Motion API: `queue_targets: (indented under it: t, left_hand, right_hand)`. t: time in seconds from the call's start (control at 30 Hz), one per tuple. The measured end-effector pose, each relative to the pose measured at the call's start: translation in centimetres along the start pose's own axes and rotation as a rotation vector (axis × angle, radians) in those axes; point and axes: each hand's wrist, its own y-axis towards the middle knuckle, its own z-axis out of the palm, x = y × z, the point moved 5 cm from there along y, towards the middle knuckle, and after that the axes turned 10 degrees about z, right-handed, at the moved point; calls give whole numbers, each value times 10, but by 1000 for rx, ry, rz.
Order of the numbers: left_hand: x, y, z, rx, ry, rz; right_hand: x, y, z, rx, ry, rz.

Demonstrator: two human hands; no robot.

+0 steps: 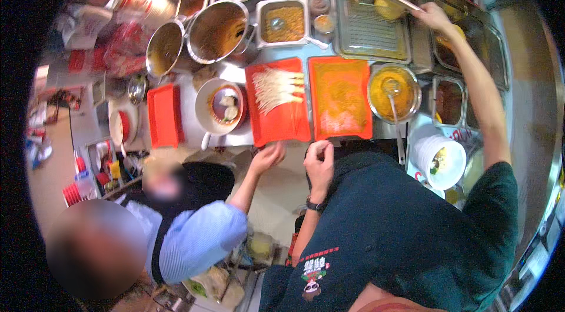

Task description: The person prepares food in a commercial kitchen by reading receipts, wiping the stainless steel counter with a cloth, arranging enoki mushrooms on trays, using tongs to fry items, and using a ladle to add sauces to bowls.

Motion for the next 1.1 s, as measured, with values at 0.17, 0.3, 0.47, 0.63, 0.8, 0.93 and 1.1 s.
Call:
queue_targets:
  t: [0.17, 0.3, 0.47, 0.63, 0.8, 0.93, 1.1]
  left_hand:
    - [-5, 10, 3, 25, -34, -65]
    - [-6, 10, -4, 52, 52, 23]
    - [17, 22, 22, 179, -19, -40]
    - [-5, 28, 44, 250, -1, 2]
    - [-13, 27, 51, 271, 63, -22]
    - [-27, 26, 58, 265, 100, 2]
    - [-12, 28, 61, 287, 67, -21]
  right_hand:
    - [-6, -75, -29, 37, 125, 147]
    - [-39, -165, -74, -81, 283, 95]
    - [-140, -272, -126, -202, 240, 326]
    - [-246, -272, -93, -97, 439, 656]
    - [-297, -261, -63, 115, 594, 785]
    - [-310, -245, -67, 291, 527, 690]
    - [-326, -224, -74, 290, 225, 593]
